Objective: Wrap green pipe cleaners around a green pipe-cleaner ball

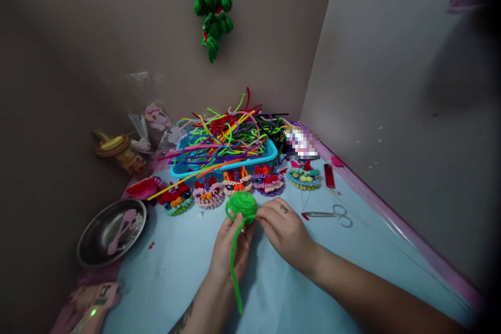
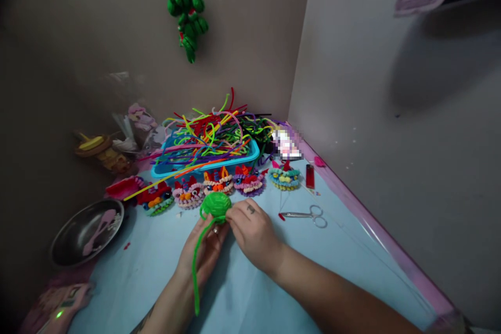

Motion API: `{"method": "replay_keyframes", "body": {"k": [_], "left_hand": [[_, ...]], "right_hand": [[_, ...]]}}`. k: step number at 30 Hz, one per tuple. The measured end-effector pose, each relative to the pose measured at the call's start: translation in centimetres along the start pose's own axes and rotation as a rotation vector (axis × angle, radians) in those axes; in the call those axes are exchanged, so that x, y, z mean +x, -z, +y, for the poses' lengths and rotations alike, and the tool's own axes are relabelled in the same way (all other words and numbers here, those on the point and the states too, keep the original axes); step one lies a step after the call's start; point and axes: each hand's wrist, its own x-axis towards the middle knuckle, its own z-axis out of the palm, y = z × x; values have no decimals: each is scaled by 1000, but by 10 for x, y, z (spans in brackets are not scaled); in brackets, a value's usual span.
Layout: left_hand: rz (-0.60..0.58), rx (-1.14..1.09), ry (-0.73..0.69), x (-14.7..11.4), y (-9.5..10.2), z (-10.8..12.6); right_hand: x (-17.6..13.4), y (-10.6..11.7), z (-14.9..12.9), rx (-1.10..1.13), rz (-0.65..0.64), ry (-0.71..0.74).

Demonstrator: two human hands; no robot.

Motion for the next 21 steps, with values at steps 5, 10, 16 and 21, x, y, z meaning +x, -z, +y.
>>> {"method": "replay_keyframes", "body": {"k": [5, 10, 16, 21], "left_hand": [[33, 52, 3, -1, -1, 0], [111, 39, -5, -2, -5, 1], [96, 47, -13, -2, -4, -2], [107, 47, -44, -3, -3, -2]], "right_hand": [[-1, 0, 3, -8, -1, -19], [-1, 0, 2, -10, -28, -33], [-1, -1, 2, -66, -45, 12], [-2, -5, 0, -73, 8, 64]]}}
